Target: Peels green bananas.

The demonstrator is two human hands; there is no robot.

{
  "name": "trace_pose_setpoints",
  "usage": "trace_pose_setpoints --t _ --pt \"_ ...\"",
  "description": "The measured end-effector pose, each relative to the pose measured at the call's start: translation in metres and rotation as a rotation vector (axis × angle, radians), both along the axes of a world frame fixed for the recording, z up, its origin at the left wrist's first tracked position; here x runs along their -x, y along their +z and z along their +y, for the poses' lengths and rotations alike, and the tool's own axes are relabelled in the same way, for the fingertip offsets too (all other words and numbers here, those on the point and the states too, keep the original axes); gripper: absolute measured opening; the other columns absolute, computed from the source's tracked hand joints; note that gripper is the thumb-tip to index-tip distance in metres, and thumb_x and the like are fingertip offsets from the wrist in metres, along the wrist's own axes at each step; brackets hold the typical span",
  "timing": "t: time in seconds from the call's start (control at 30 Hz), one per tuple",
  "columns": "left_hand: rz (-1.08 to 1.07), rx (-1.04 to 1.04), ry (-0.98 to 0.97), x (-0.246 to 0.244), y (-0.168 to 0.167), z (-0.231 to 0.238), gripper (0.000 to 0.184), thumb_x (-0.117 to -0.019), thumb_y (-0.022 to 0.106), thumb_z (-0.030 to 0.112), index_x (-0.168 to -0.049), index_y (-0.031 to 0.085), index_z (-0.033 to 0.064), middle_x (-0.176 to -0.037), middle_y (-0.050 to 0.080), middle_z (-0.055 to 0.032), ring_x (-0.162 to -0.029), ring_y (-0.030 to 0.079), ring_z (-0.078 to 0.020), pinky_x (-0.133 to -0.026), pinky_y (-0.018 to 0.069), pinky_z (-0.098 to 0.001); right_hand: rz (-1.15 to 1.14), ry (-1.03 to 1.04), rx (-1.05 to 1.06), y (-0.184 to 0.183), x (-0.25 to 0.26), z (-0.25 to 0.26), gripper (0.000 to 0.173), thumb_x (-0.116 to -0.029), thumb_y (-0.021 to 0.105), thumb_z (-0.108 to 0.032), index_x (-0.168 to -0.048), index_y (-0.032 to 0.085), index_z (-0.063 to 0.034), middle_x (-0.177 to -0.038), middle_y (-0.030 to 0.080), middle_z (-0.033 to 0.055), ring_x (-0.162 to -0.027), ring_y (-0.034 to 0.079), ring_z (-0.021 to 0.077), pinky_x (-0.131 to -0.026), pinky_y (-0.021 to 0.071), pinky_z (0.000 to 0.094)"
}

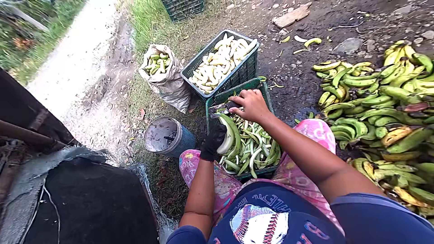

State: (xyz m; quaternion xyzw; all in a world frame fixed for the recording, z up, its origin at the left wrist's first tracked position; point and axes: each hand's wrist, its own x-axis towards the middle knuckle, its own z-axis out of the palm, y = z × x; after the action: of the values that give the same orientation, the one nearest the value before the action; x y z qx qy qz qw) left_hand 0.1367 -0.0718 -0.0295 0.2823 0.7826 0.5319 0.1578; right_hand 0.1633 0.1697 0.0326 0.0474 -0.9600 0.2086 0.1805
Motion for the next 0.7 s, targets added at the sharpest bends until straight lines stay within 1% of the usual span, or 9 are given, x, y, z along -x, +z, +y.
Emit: trace_pose_setpoints --t 0.07,0.13,0.17,0.27,0.33,0.43,0.53,0.6,0.7 --pt "0.019 0.086 -0.074 -0.003 -0.007 -0.001 0.031 -0.1003 0.053 0.013 -0.125 0.059 -0.0049 -0.101 0.065 -0.0114 -0.093 0.061 -0.0098 -0.088 0.0521 -0.0303 -0.067 -0.035 0.05 -0.005 -0.005 -0.005 0.056 -0.1007 0.048 -0.063 -0.136 0.067 -0.0237 -0.108 0.068 0.0194 -0.101 0.064 0.0392 -0.092 0.0444 0.0608" --pt "0.012 0.105 0.093 -0.007 -0.014 0.005 0.035 -0.1037 0.051 0.014 -0.131 0.058 -0.0066 -0.114 0.066 -0.0214 -0.106 0.063 -0.021 -0.097 0.0503 -0.04 -0.124 -0.067 0.133 -0.019 -0.022 -0.015 0.054 -0.1004 0.052 -0.06 -0.136 0.067 -0.023 -0.111 0.068 0.0198 -0.105 0.065 0.0392 -0.095 0.0444 0.0622" --pt "-0.07 0.017 0.219 -0.009 -0.015 0.011 0.036 -0.1071 0.046 0.017 -0.135 0.057 -0.0037 -0.122 0.065 -0.0207 -0.112 0.062 -0.0214 -0.101 0.049 -0.0404 -0.11 -0.074 0.158 -0.032 -0.034 -0.024 0.053 -0.0989 0.055 -0.06 -0.135 0.068 -0.0229 -0.109 0.068 0.0185 -0.103 0.065 0.038 -0.094 0.0456 0.0616" --pt "-0.469 -0.499 0.505 -0.012 -0.02 0.024 0.041 -0.109 0.038 0.044 -0.125 0.061 0.0141 -0.105 0.067 -0.0039 -0.092 0.065 -0.012 -0.08 0.0571 -0.035 0.022 -0.083 0.193 -0.074 -0.075 -0.052 0.057 -0.0939 0.059 -0.065 -0.129 0.072 -0.0228 -0.104 0.067 0.0136 -0.097 0.064 0.0327 -0.089 0.0477 0.0579" --pt "-0.539 -0.617 0.46 -0.021 -0.01 0.019 0.034 -0.1103 0.038 0.033 -0.129 0.059 0.0138 -0.11 0.066 -0.0026 -0.097 0.063 -0.0106 -0.085 0.0548 -0.0339 0.082 -0.127 0.197 -0.089 -0.092 -0.06 0.059 -0.0946 0.054 -0.068 -0.128 0.073 -0.0234 -0.103 0.067 0.0129 -0.097 0.064 0.0322 -0.089 0.0473 0.0577" --pt "-0.701 -0.846 0.301 -0.016 -0.008 0.027 0.036 -0.1074 0.035 0.042 -0.104 0.063 0.0196 -0.088 0.066 0.0024 -0.077 0.065 -0.0077 -0.067 0.0563 -0.0283 0.081 -0.17 0.198 -0.078 -0.087 -0.055 0.06 -0.0949 0.053 -0.067 -0.129 0.073 -0.0221 -0.104 0.068 0.0162 -0.098 0.065 0.0363 -0.089 0.0466 0.0601" --pt "-0.481 -0.736 0.096 -0.017 -0.003 0.018 0.037 -0.1098 0.038 0.036 -0.135 0.059 0.0177 -0.12 0.067 -0.0009 -0.101 0.065 -0.0095 -0.086 0.0568 -0.0312 0.047 -0.175 0.228 -0.057 -0.066 -0.042 0.059 -0.098 0.05 -0.064 -0.131 0.072 -0.0204 -0.106 0.068 0.018 -0.1 0.065 0.0379 -0.09 0.0465 0.0614" --pt "-0.434 -0.669 0.081 -0.015 0.003 0.013 0.035 -0.1092 0.04 0.034 -0.136 0.057 0.0197 -0.119 0.067 0.0003 -0.1 0.066 -0.0086 -0.085 0.0577 -0.0309 0.081 -0.176 0.203 -0.051 -0.059 -0.04 0.058 -0.0989 0.049 -0.063 -0.131 0.071 -0.0208 -0.106 0.068 0.0163 -0.1 0.065 0.0364 -0.088 0.0467 0.0598" --pt "-0.319 -0.468 0.273 -0.014 0.01 0.012 0.039 -0.1097 0.037 0.042 -0.134 0.058 0.0194 -0.113 0.067 -0.0019 -0.095 0.066 -0.0107 -0.083 0.0577 -0.036 0.121 -0.157 0.169 -0.049 -0.055 -0.043 0.057 -0.0996 0.049 -0.062 -0.131 0.071 -0.0204 -0.106 0.067 0.017 -0.101 0.064 0.0378 -0.089 0.0466 0.0603"
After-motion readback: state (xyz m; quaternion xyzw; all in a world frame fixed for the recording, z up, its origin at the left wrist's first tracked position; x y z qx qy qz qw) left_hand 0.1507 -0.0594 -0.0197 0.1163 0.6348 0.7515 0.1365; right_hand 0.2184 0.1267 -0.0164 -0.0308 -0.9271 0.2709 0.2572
